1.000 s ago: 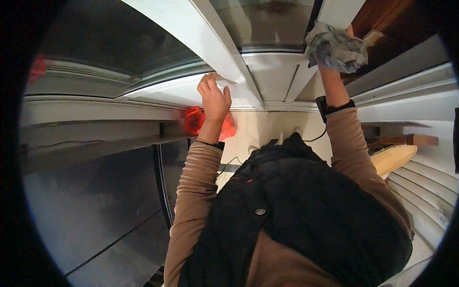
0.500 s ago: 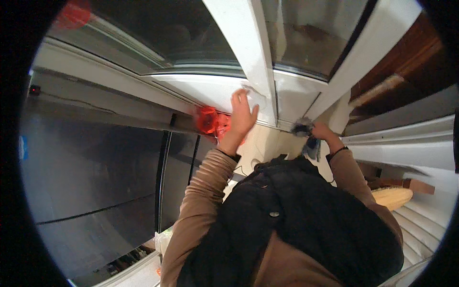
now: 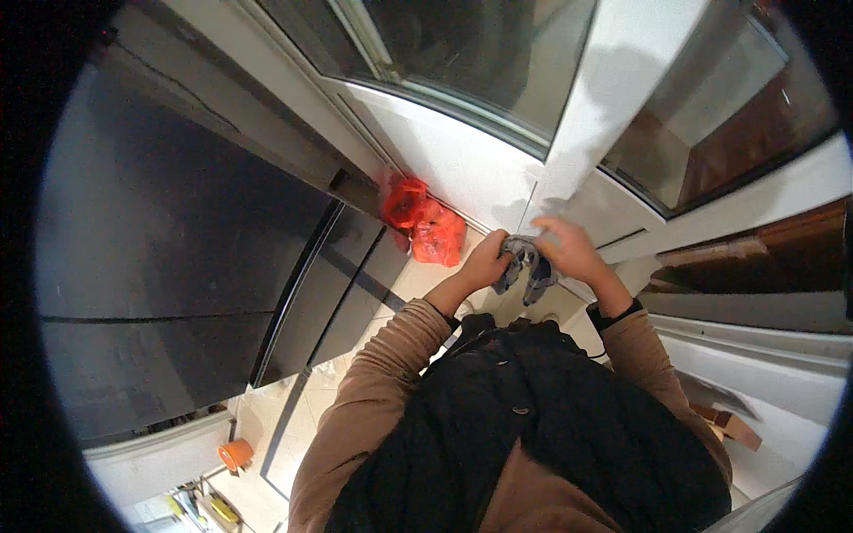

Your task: The person wipes the white window frame and glass with a cloth, moving along the vertical and horizontal edges and across the glass surface. The person uses both hands to hold the frame and wipe different sections, including the lower panel and the area near a red plastic bag on the floor.

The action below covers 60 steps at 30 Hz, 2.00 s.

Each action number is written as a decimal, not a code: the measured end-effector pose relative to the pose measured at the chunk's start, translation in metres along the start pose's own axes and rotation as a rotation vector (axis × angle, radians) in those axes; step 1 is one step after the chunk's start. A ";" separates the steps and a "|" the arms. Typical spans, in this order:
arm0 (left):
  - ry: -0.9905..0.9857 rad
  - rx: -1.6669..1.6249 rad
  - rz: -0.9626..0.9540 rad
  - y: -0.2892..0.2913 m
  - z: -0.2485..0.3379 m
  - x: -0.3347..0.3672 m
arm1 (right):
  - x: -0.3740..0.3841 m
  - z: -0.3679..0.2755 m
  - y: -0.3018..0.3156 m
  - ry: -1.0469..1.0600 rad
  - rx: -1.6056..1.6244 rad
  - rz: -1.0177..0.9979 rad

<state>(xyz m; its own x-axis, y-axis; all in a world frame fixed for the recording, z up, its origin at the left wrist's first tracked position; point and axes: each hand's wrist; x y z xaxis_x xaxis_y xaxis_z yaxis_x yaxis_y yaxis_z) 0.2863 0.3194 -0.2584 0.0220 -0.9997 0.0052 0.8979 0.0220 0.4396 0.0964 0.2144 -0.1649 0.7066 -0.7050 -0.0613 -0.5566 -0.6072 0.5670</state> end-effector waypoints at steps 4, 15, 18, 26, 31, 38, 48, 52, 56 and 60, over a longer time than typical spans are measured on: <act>0.099 0.000 0.057 0.016 -0.016 -0.020 | 0.028 -0.032 0.020 0.341 -0.171 0.795; 0.151 -0.222 0.226 0.053 -0.020 0.020 | 0.096 -0.001 0.018 0.540 -0.954 1.198; 0.044 -0.280 0.287 0.045 -0.017 0.041 | 0.099 0.011 0.017 0.526 -0.955 1.223; -0.037 -0.513 0.544 -0.013 0.002 0.113 | 0.097 0.040 0.018 0.585 -0.990 1.180; -0.058 -0.421 0.607 -0.049 -0.023 0.133 | 0.095 0.051 0.015 0.658 -0.968 1.140; 0.013 -0.336 0.648 -0.099 -0.089 0.136 | 0.092 0.069 0.002 0.695 -0.902 1.081; -0.314 0.036 0.726 -0.141 -0.230 0.141 | 0.098 0.164 -0.053 0.789 -0.809 1.102; -0.531 0.120 0.780 -0.159 -0.283 0.153 | 0.106 0.175 -0.065 0.819 -0.598 1.174; -0.777 0.282 0.826 -0.163 -0.317 0.173 | 0.114 0.174 -0.066 0.875 -0.665 1.209; -0.897 0.446 0.756 -0.146 -0.349 0.175 | 0.124 0.175 -0.068 0.884 -0.590 1.200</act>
<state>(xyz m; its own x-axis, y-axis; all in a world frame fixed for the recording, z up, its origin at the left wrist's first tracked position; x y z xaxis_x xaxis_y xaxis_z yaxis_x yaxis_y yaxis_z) 0.3125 0.1429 -0.6351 0.0021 -0.3925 0.9197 0.5605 0.7621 0.3240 0.1457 0.1045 -0.3547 0.1412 -0.0972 0.9852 -0.8591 0.4825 0.1707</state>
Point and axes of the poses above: each hand's wrist, its own x-axis towards the middle knuckle, its own y-axis out of the back of the hand, z = x × y, and after that the axes turned 6 degrees about -y, right-handed
